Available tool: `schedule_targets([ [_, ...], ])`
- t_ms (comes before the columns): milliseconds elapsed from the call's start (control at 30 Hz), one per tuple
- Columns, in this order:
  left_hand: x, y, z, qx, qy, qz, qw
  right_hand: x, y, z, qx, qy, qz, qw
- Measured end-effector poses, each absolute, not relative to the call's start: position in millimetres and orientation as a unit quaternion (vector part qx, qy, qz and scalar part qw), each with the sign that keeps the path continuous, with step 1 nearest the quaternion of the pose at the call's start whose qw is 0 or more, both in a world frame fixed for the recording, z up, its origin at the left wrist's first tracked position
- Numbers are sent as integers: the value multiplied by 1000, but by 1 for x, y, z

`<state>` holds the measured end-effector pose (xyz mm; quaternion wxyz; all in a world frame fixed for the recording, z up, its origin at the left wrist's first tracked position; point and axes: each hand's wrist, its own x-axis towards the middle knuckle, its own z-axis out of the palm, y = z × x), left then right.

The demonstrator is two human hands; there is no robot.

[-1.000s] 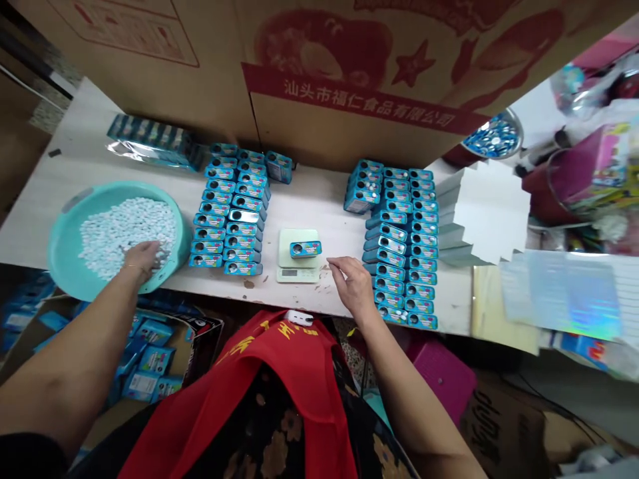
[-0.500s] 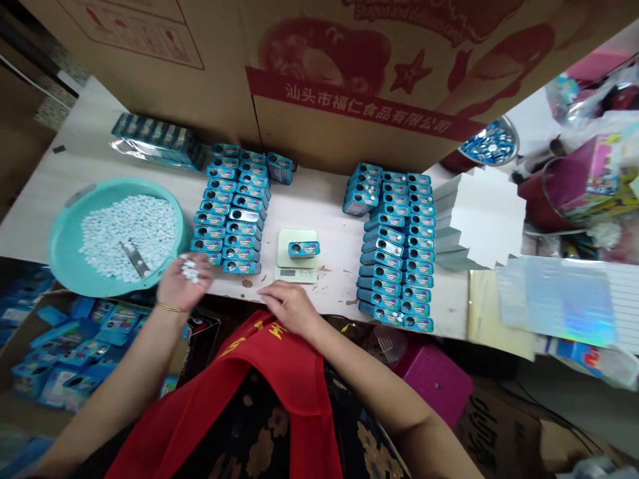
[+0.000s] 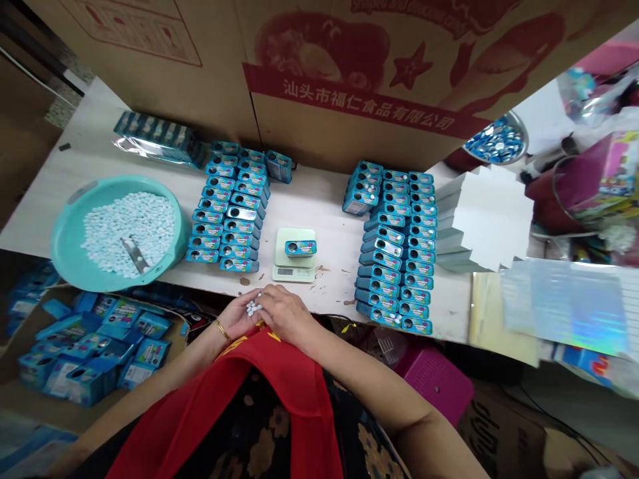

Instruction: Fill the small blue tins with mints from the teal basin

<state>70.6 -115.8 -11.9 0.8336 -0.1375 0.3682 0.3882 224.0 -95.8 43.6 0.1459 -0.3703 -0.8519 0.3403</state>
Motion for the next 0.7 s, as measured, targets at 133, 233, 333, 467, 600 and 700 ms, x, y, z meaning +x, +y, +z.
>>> schedule_targets([
  [133, 66, -116, -13, -145, 392, 375, 827, 250, -71, 31, -422, -855, 253, 161],
  [233, 58, -118, -12, -144, 414, 382, 814, 273, -36, 17, -517, -824, 176, 149],
  [333, 50, -120, -8, -164, 439, 392, 791, 284, -3, 7, -523, -828, 182, 85],
  [467, 39, -122, -6, -199, 483, 417, 744, 274, 44, 2, -514, -831, 193, 87],
  [600, 28, -121, -3, -217, 502, 451, 705, 236, 108, -10, -560, -799, 171, 137],
  [700, 25, -118, -1, -226, 506, 462, 692, 204, 152, -26, -601, -759, 180, 175],
])
